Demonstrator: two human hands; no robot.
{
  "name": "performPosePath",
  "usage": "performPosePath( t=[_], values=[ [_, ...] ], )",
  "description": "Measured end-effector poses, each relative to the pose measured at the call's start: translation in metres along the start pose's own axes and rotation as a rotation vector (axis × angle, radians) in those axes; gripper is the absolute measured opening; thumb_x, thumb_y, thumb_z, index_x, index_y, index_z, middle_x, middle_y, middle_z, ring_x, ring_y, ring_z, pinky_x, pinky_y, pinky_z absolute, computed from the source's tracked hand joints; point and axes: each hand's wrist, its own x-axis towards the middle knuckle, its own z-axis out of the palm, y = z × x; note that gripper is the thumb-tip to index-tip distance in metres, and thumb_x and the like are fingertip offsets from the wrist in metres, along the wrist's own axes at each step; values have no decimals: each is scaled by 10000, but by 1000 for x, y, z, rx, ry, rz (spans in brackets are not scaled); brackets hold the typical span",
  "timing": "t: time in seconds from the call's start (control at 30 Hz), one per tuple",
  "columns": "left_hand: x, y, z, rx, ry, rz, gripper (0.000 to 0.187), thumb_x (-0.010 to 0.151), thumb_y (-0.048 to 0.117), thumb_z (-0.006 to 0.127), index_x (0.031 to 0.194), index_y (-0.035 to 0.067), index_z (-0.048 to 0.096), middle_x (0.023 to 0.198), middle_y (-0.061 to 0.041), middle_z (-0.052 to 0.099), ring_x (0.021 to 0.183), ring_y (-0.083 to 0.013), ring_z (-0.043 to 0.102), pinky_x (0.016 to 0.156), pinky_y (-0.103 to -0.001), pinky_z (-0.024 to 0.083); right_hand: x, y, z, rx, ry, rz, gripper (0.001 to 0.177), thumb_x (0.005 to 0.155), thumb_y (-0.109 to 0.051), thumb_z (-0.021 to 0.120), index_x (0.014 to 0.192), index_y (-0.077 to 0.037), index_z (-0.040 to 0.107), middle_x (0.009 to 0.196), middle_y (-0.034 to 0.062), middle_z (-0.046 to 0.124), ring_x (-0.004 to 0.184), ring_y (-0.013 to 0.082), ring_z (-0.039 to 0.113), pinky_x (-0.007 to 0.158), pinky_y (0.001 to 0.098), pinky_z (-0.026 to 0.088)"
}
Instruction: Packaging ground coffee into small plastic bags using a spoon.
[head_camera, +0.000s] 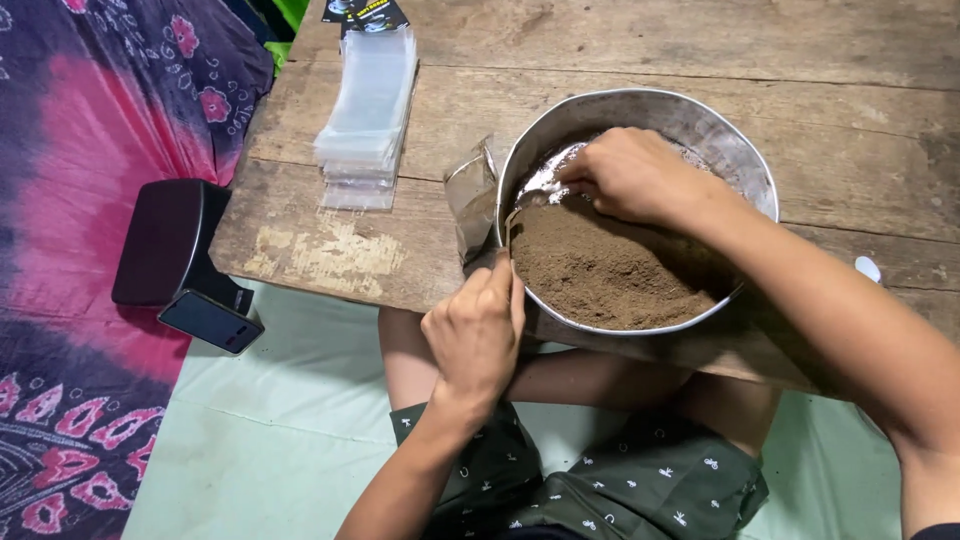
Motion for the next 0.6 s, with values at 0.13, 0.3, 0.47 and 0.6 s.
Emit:
performPosePath(
  t=[0.13,0.3,0.47,0.6],
  values=[
    [1,2,-2,15,24,3,176,900,219,668,1027,206,789,573,21,543,448,-191,609,411,-318,509,2,-5,2,-37,-11,-109,130,894,-195,678,883,-222,805,835,50,793,883,329,765,723,495,621],
    [0,0,-3,-48,8,-8,191,901,233,672,1046,197,792,583,-6,545,456,-225,616,413,-355,519,-19,-18,-27,-68,-119,-96,296,861,-56,692,1110,-162,811,895,27,785,925,227,706,845,394,608],
    [5,0,-6,-76,-3,-9,181,918,234,661,1034,194,794,586,-9,550,462,-231,626,416,-366,522,-34,26,-26,16,-65,-37,359,774,-25,764,1106,-156,810,963,126,792,1011,378,724,882,550,608],
    [10,0,-5,-59,-36,10,187,898,239,665,1020,185,795,589,-1,562,457,-228,632,413,-379,522,-17,49,9,-109,7,124,416,747,-77,841,1139,-214,823,972,89,810,1013,336,770,840,502,632]
  ],
)
